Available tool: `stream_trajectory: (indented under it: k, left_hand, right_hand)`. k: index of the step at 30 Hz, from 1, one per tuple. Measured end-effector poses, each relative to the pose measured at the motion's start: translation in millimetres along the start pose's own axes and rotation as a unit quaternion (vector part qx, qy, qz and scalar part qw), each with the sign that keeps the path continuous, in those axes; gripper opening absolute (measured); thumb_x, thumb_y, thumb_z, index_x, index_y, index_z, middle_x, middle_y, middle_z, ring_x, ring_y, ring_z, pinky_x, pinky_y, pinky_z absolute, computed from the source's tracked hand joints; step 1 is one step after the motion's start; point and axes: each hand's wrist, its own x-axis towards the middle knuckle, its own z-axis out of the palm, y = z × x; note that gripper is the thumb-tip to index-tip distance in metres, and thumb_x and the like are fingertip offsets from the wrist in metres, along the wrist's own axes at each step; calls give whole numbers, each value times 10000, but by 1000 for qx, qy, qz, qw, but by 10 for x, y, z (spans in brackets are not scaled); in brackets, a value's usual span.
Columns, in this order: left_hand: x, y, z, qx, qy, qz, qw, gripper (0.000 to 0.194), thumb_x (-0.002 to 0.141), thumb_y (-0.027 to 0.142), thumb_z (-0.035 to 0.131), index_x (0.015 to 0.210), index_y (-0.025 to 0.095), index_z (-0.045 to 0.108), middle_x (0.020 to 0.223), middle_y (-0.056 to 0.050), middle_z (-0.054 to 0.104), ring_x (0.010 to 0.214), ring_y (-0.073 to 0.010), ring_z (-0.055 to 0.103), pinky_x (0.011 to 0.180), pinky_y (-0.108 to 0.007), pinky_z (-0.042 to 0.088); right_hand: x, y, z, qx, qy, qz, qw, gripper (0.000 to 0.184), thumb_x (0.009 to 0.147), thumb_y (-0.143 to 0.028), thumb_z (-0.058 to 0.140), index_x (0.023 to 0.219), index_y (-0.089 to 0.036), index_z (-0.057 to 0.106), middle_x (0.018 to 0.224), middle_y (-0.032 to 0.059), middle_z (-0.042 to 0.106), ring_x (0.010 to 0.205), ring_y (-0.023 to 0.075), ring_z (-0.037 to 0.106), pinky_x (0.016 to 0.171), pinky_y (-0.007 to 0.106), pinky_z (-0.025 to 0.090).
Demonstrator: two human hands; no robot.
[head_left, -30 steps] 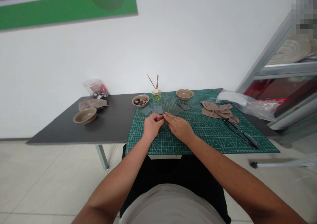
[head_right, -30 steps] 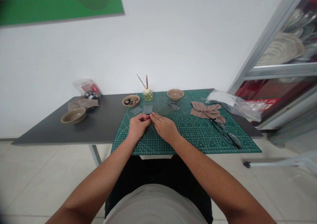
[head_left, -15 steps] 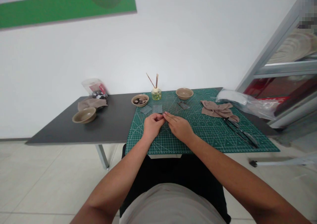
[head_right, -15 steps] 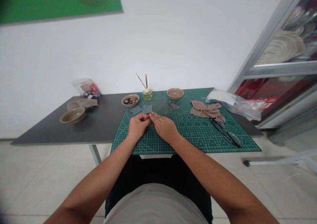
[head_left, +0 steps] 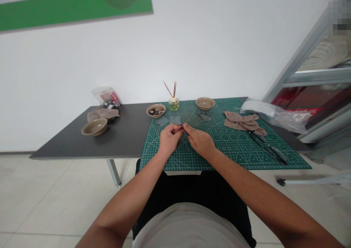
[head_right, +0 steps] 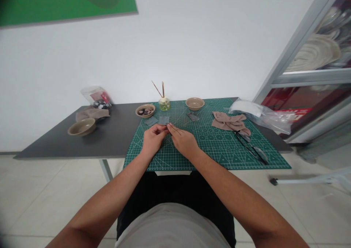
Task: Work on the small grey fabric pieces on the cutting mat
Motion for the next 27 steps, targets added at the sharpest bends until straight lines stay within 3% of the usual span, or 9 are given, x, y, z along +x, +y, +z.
stream_trajectory:
  k: [4, 10, 14, 18, 27]
  left_hand:
    - [3, -10, 13, -24, -2, -9, 1000, 130, 690, 273, 729, 719, 172, 652, 760, -1, 659, 639, -111, 552, 640, -253, 435]
    - [-6, -4, 18, -32, -12, 9, 999, 160, 690, 254, 725, 651, 171, 593, 758, 1, 653, 654, -109, 552, 646, -248, 438]
    - [11, -11, 22, -80, 12, 21, 997, 202, 675, 250, 743, 639, 172, 561, 765, 1, 643, 665, -110, 567, 645, -247, 457]
    - [50, -64, 19, -127, 1, 30, 991, 175, 695, 237, 733, 847, 197, 656, 710, 19, 630, 642, -116, 595, 669, -272, 496]
    - [62, -69, -9, -126, -40, -50, 990, 240, 687, 270, 735, 902, 168, 706, 699, 0, 675, 628, -133, 641, 675, -306, 558]
  right_hand:
    - [-14, -2, 2, -1, -8, 53, 999, 428, 938, -137, 420, 1351, -84, 517, 1175, 133, 697, 985, 190, 703, 861, 294, 568]
    - [-12, -8, -8, 8, -23, 43, 999, 446, 934, -143, 414, 1371, -109, 499, 1223, 130, 675, 1017, 191, 690, 879, 305, 555]
    - [-4, -8, -3, 6, -31, 71, 997, 434, 930, -153, 427, 1352, -126, 526, 1123, 113, 721, 932, 190, 711, 827, 299, 560]
    - [0, 11, -10, 10, -15, 101, 995, 429, 946, -177, 417, 1359, -132, 524, 1113, 111, 724, 916, 187, 712, 808, 292, 557]
    - [11, 22, -18, 38, 7, 111, 993, 421, 957, -189, 407, 1357, -161, 535, 1194, 108, 692, 963, 198, 705, 835, 322, 569]
